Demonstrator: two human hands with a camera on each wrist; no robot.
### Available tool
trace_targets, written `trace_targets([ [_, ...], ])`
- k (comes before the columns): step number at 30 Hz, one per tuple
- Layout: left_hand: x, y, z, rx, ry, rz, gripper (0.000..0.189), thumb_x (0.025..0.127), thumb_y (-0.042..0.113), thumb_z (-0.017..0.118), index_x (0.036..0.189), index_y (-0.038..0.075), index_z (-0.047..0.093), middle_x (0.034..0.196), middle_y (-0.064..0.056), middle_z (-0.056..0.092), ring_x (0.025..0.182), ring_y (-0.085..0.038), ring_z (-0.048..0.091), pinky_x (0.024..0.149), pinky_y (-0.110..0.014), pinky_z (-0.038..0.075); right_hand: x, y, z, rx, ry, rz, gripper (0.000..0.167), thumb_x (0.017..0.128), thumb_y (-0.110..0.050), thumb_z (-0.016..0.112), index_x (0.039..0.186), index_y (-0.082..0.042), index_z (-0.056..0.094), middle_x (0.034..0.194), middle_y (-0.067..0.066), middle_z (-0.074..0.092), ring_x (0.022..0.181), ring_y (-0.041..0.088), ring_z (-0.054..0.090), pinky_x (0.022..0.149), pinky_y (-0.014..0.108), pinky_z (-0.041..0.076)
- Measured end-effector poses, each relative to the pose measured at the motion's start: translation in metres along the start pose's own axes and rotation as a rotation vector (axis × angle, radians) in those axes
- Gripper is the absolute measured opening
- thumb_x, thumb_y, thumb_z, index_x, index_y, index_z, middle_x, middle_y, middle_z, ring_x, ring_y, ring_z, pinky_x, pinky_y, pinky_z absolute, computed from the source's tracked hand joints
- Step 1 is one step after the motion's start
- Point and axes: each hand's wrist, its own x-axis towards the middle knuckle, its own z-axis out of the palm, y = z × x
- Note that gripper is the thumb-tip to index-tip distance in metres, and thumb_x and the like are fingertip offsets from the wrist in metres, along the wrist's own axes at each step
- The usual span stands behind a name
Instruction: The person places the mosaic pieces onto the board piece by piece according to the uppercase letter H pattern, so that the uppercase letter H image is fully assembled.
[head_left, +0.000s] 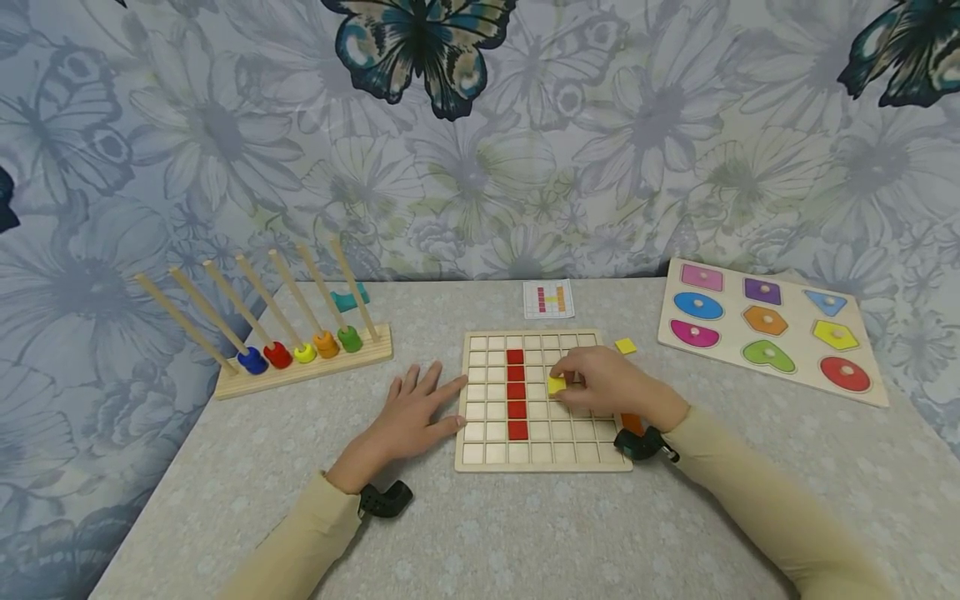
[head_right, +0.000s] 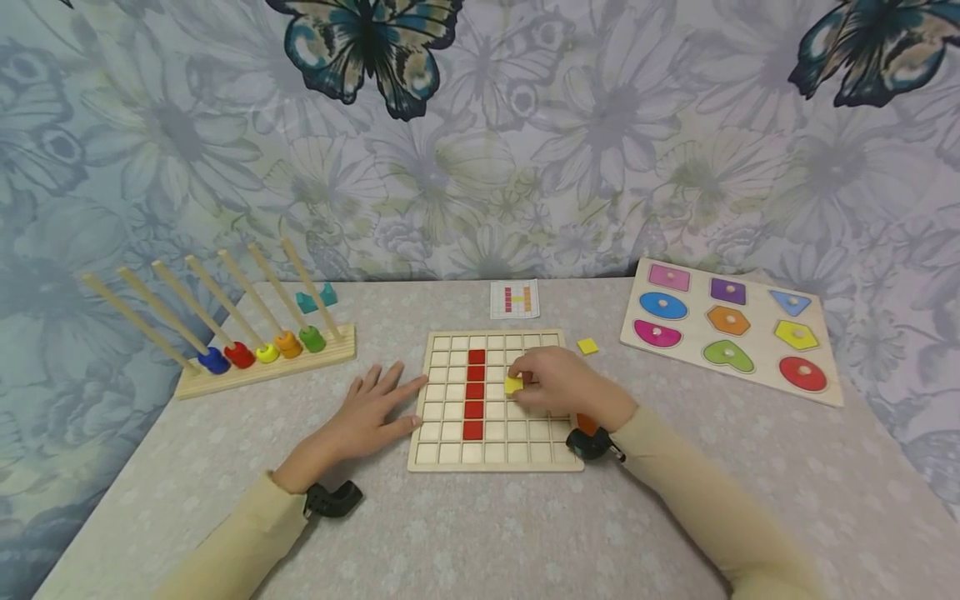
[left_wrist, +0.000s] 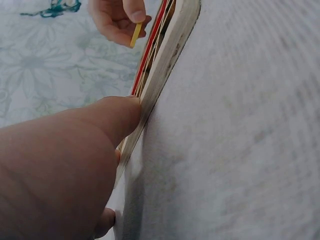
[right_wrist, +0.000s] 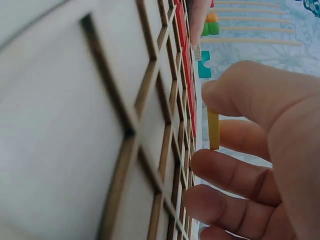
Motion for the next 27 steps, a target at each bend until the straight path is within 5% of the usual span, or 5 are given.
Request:
trace_targets([
  [27,0.0,-0.001,0.003,0.003,0.004,-0.003,0.063,0.103,0.044,0.057,0.159,0.024,0.039,0.168,-0.027,0.016,0.154,-0.057,0.003,0.118,-0.077,0.005,0.02,-0.016,0.007,0.015,-0.042,0.013,0.024,0.09,-0.025,0.079,0.107,-0.009,0.078,0.085,-0.003,0.068,0.074,0.008,0.054,0.07,0.023,0.046],
])
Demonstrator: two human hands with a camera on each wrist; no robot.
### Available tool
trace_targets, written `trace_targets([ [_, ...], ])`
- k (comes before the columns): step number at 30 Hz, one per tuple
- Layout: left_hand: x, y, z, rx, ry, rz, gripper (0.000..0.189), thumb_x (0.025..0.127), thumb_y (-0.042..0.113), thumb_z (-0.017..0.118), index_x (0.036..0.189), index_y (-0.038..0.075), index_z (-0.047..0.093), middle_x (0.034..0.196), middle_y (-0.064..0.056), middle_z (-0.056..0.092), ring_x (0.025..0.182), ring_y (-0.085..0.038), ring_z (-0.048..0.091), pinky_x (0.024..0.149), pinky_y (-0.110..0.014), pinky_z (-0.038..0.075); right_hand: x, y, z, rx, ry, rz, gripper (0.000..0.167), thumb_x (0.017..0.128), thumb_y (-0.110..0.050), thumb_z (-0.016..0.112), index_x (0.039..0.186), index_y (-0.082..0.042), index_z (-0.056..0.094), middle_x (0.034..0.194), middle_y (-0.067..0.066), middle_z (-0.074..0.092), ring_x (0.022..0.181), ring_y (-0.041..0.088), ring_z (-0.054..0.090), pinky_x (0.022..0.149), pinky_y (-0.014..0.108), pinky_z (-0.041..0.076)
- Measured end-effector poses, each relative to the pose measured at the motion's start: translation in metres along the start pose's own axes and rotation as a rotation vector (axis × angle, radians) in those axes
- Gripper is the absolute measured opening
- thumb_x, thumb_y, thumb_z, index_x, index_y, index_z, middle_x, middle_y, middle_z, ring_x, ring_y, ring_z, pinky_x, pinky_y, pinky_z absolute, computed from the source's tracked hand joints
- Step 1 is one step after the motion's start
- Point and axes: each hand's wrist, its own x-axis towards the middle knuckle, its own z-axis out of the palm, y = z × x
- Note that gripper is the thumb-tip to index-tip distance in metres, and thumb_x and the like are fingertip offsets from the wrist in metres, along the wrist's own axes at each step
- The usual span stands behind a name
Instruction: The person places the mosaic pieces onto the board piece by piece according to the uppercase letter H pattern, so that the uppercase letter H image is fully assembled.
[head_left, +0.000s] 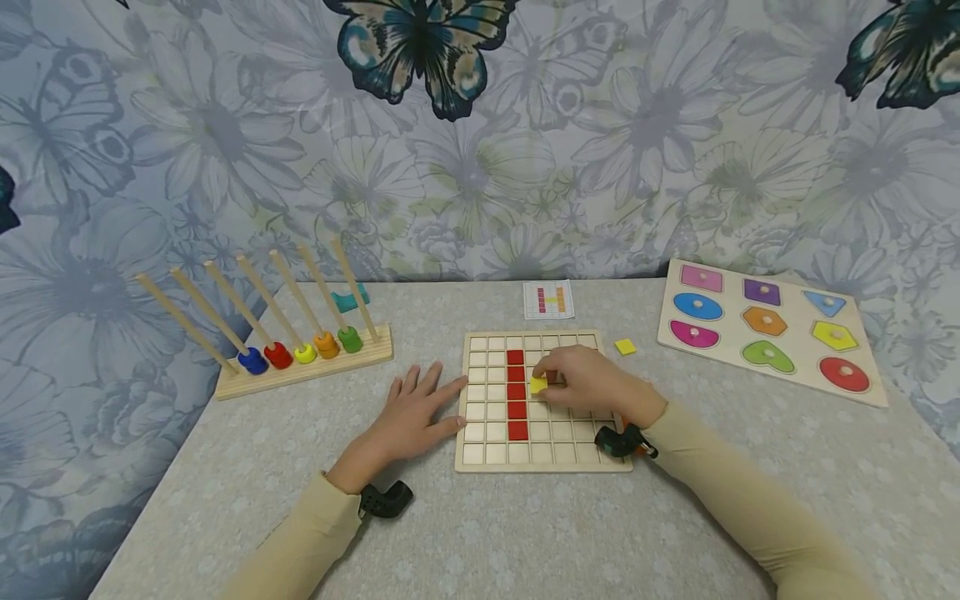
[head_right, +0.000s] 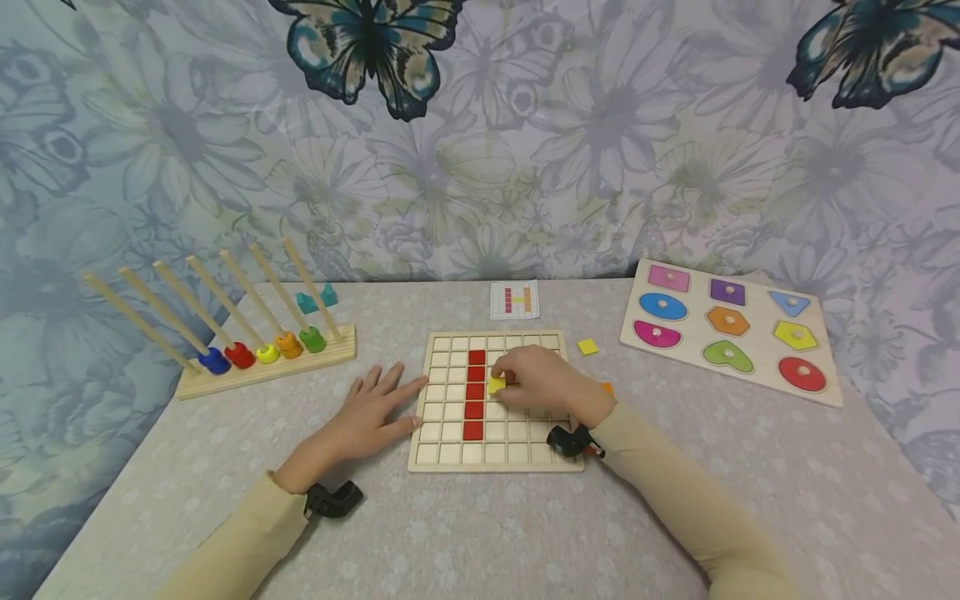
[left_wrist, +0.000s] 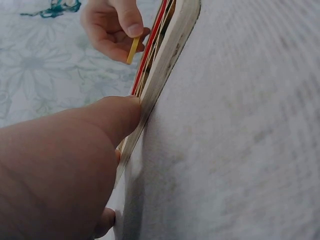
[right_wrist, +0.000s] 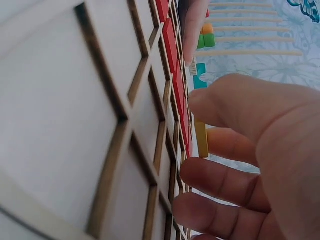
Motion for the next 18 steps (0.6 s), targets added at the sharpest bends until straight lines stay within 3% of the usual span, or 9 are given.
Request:
trace_targets([
  [18,-0.0001,0.0017,-0.0013,0.007,0.004,0.005,0.063,0.103,0.044,0.057,0.159,0.022,0.039,0.168,-0.028,0.018,0.153,-0.058,0.004,0.117,-0.078,0.007,0.0012,0.0031,0.0027,0.0,-0.004,-0.005,0.023,0.089,-0.025,0.079,0.107,-0.01,0.078,0.086,-0.003,0.068,0.076,0.008,0.055,0.072,0.025,0.048],
])
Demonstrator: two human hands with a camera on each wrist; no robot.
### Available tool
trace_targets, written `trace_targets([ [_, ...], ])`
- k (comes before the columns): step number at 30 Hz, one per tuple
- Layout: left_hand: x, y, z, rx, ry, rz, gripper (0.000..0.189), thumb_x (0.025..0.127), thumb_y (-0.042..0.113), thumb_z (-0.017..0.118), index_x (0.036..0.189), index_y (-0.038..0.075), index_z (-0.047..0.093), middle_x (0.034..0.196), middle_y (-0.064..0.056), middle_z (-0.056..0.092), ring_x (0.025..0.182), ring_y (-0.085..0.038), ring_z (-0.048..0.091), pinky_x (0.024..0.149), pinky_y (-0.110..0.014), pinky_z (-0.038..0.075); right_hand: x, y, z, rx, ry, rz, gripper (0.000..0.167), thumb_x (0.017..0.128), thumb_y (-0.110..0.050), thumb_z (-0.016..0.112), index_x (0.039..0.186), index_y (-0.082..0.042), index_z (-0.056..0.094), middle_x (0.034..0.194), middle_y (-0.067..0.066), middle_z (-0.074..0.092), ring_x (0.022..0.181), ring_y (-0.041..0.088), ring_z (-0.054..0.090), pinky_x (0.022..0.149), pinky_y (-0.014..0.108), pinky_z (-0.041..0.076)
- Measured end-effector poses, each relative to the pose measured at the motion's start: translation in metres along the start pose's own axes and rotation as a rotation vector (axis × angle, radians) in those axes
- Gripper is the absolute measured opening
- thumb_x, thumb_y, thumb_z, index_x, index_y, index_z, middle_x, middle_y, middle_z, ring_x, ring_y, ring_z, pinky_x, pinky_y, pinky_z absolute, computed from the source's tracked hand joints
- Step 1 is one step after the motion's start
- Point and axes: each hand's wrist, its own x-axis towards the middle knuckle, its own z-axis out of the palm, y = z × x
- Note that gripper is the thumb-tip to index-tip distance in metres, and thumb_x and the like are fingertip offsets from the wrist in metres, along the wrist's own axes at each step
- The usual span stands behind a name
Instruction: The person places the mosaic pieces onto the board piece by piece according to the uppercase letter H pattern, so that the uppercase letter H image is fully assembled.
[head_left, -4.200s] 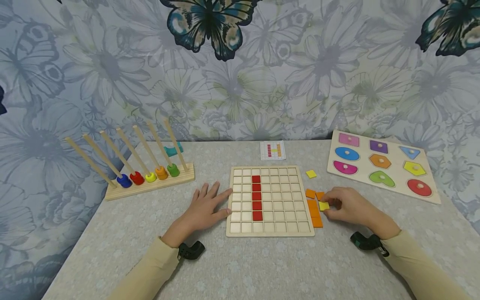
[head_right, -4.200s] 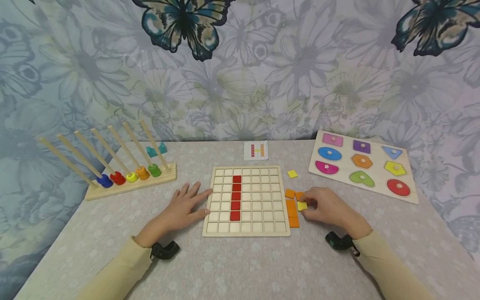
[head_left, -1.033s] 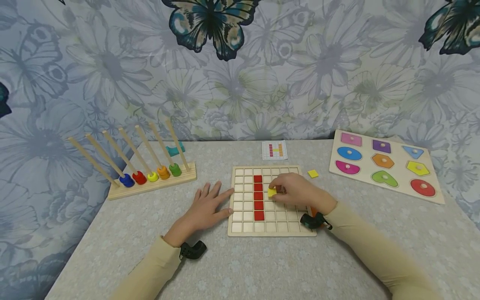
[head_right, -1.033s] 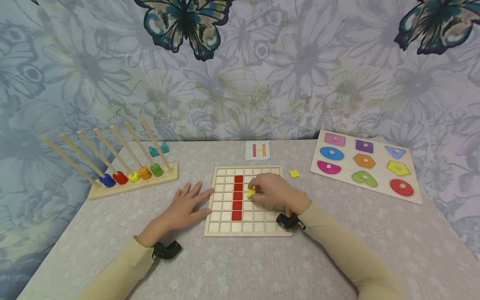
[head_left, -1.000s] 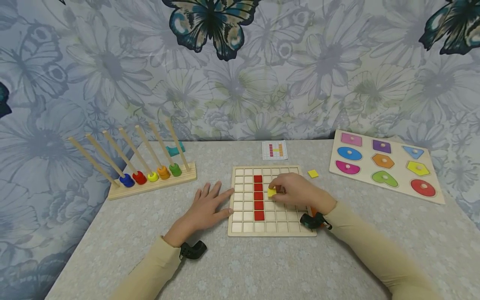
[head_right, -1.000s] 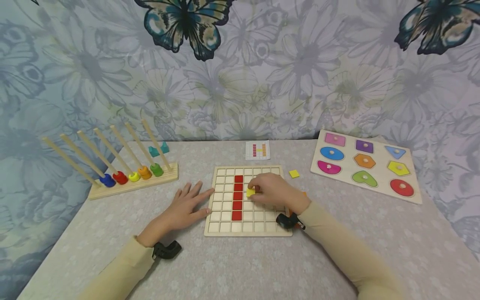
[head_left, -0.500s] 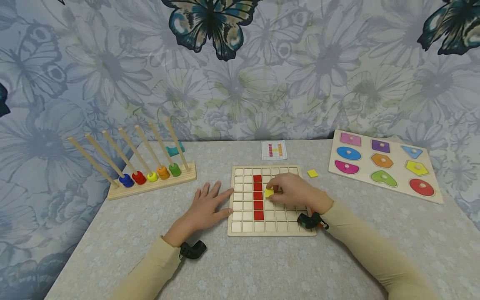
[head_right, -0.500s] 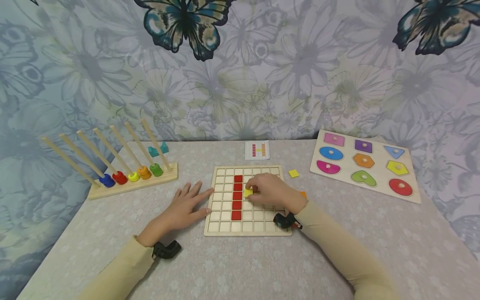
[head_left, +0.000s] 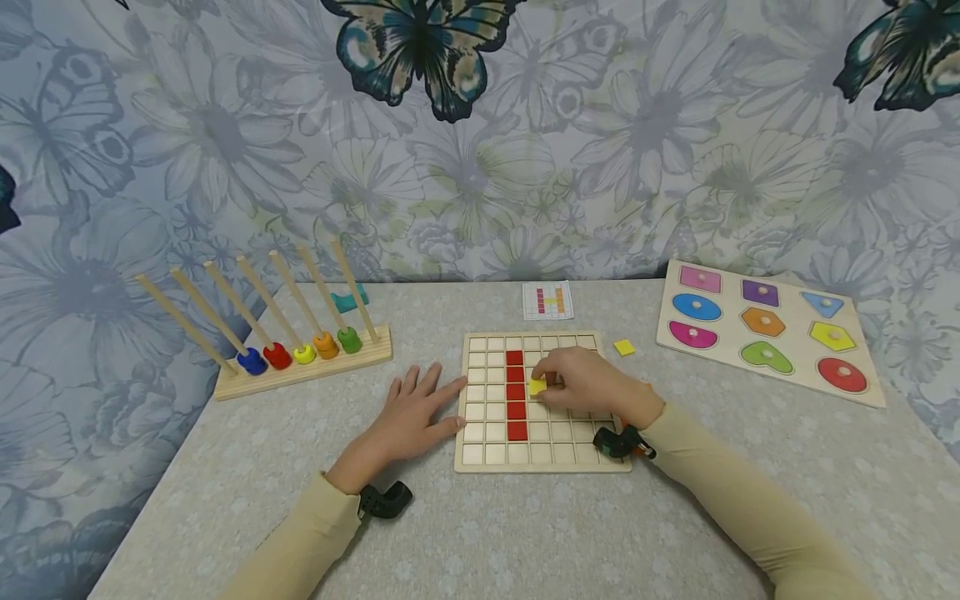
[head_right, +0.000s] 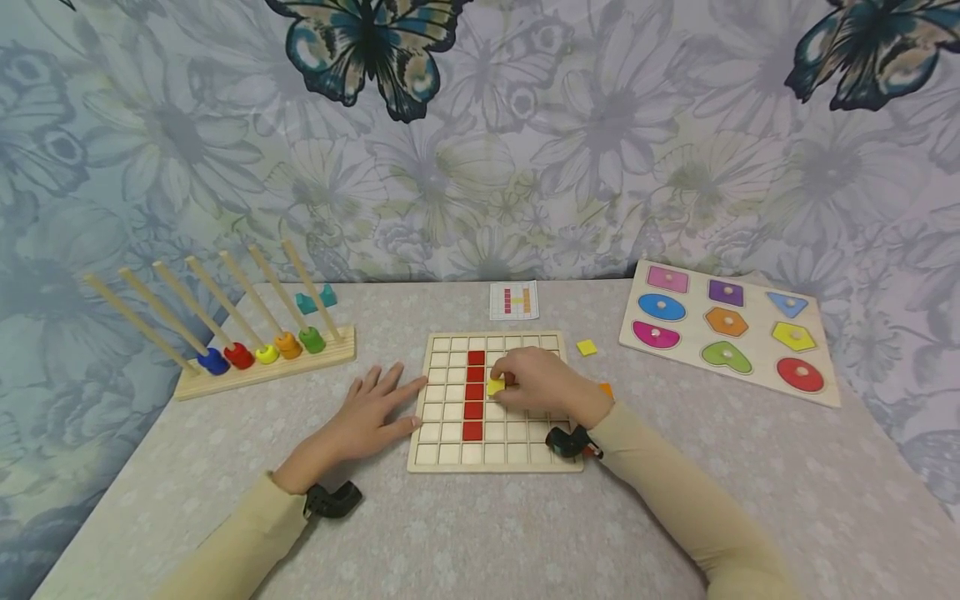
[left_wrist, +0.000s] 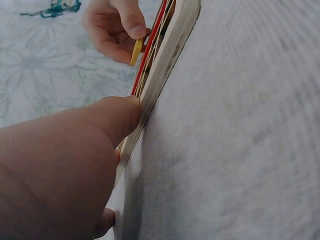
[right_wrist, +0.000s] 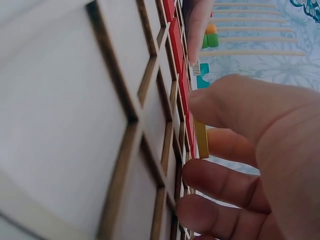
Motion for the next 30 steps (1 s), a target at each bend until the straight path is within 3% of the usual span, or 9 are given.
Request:
trace_targets([
  [30,-0.0025,0.0041,0.0005,-0.013,0.002,-0.007,0.063,0.103,0.044,0.058,0.159,0.022,0.04,0.168,-0.028,0.018,0.153,-0.058,0.004,0.117,-0.078,0.006,0.0005,-0.0029,0.0022,-0.024,-0.026,0.016,0.019,0.087,-0.024,0.079,0.102,-0.013,0.077,0.085,-0.004,0.061,0.075,0.009,0.049,0.07,0.024,0.044],
])
